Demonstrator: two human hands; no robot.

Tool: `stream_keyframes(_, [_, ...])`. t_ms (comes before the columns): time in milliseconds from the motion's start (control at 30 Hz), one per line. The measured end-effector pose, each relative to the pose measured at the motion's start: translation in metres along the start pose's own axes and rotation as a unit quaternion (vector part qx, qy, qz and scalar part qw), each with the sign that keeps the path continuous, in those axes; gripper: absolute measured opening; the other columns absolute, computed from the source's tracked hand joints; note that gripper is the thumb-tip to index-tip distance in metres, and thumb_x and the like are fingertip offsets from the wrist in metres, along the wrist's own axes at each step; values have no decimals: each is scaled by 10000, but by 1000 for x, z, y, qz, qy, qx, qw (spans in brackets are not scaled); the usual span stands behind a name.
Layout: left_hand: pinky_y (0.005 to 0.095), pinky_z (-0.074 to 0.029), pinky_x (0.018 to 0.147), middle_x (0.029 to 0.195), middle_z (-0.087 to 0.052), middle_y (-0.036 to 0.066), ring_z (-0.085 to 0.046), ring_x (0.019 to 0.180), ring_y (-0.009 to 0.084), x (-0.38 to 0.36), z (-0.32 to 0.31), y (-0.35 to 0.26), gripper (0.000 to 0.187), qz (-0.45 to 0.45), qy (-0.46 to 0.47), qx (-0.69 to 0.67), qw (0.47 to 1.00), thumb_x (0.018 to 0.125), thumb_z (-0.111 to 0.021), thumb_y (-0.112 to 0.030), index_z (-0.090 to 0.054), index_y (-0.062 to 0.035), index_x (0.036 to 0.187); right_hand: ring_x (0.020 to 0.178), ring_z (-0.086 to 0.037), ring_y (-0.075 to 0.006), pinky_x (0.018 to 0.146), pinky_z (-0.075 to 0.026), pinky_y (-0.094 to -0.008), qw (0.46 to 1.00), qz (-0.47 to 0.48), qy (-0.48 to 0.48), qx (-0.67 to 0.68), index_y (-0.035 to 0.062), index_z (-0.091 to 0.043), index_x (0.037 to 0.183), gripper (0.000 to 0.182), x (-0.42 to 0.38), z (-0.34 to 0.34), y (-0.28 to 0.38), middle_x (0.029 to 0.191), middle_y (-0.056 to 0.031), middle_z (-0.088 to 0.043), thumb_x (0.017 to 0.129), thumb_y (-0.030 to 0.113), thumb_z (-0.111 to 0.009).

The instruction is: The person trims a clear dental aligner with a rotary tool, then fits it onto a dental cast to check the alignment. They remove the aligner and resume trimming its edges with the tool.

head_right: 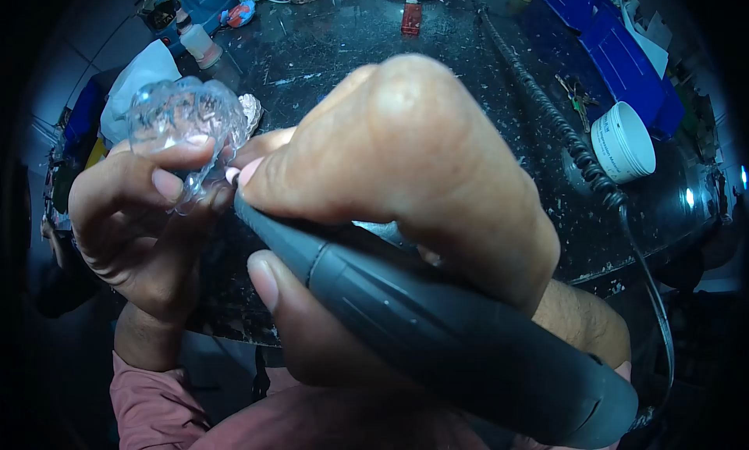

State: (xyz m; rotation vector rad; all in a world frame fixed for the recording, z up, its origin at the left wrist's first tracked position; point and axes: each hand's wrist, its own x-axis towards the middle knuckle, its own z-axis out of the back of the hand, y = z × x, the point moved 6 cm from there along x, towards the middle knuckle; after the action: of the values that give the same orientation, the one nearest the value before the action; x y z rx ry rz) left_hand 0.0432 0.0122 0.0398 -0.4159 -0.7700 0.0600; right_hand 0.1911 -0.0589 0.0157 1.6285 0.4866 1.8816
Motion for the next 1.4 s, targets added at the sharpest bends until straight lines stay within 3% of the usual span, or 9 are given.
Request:
stream_keyframes(233, [458,-438,1019,987,-652,129,-636,991,211,-9,-2,19,409,63,-148,-130,978,747,-728,71,-497,-44,1064,868,-680,-297,793,-586,-399,995,-11,-96,2,7,-414,1101,401,6,7,4,885,-191,-594,860,207,-664])
stream_keyframes(333, [414,-455,997,1000,-656,137,-642,991,217,-14,-1,24,419,157,-203,-218,941,737,-715,73,-492,-38,1074,808,-680,-271,822,-561,-453,991,12,37,-126,18,-389,1197,472,15,18,7,849,-209,-640,950,401,-511])
stream_keyframes(400, [365,-471,964,1009,-658,148,-645,991,218,-18,-3,31,420,180,-181,-346,903,725,-702,71,-484,-36,1067,853,-675,-284,834,-561,-440,991,-67,-89,-69,7,-354,1329,491,12,23,0,905,-200,-644,992,348,-458])
stream_keyframes(533, [349,-479,942,997,-645,136,-627,995,206,-14,-13,33,397,190,-136,-440,867,710,-701,80,-472,-55,1005,953,-646,-234,868,-529,-366,995,-12,-98,-34,38,-448,1226,371,18,12,-15,970,-164,-649,900,58,-624])
stream_keyframes(633, [329,-460,945,1028,-623,113,-608,1012,186,-15,-16,32,439,175,-80,-416,889,685,-737,97,-458,-71,978,944,-650,-215,838,-548,-356,995,-52,-80,-31,52,-467,1203,455,16,9,-6,1035,-137,-595,815,-27,-689])
stream_keyframes(767, [336,-442,971,1070,-604,90,-578,1088,182,-13,-30,28,573,185,-76,-378,904,673,-776,60,-460,-40,1140,942,-654,-215,826,-556,-354,996,-34,-74,-28,50,-486,1180,466,12,20,-3,1059,-122,-570,783,-37,-714])
stream_keyframes(967, [373,-418,1031,1229,-589,158,-582,1143,197,-10,-25,23,777,174,-94,-350,916,761,-807,-244,-401,26,1366,902,-674,-221,819,-569,-353,997,73,-12,22,21,-509,1137,435,13,14,-5,1010,-136,-615,765,-45,-725])
stream_keyframes(1033, [333,-461,970,1219,-601,139,-608,1085,172,-12,-22,23,567,53,-86,-328,939,814,-766,-223,-532,6,1276,907,-673,-223,819,-568,-350,996,77,-33,14,22,-509,1136,431,9,11,-6,1005,-138,-617,767,-52,-720])
stream_keyframes(1400, [292,-494,874,1059,-667,109,-646,959,168,-10,-10,14,462,77,-82,-217,970,701,-850,-116,-648,-1,1100,930,-664,-233,844,-547,-351,997,23,-37,-67,30,-506,1121,426,10,10,5,997,-136,-614,764,-93,-703])
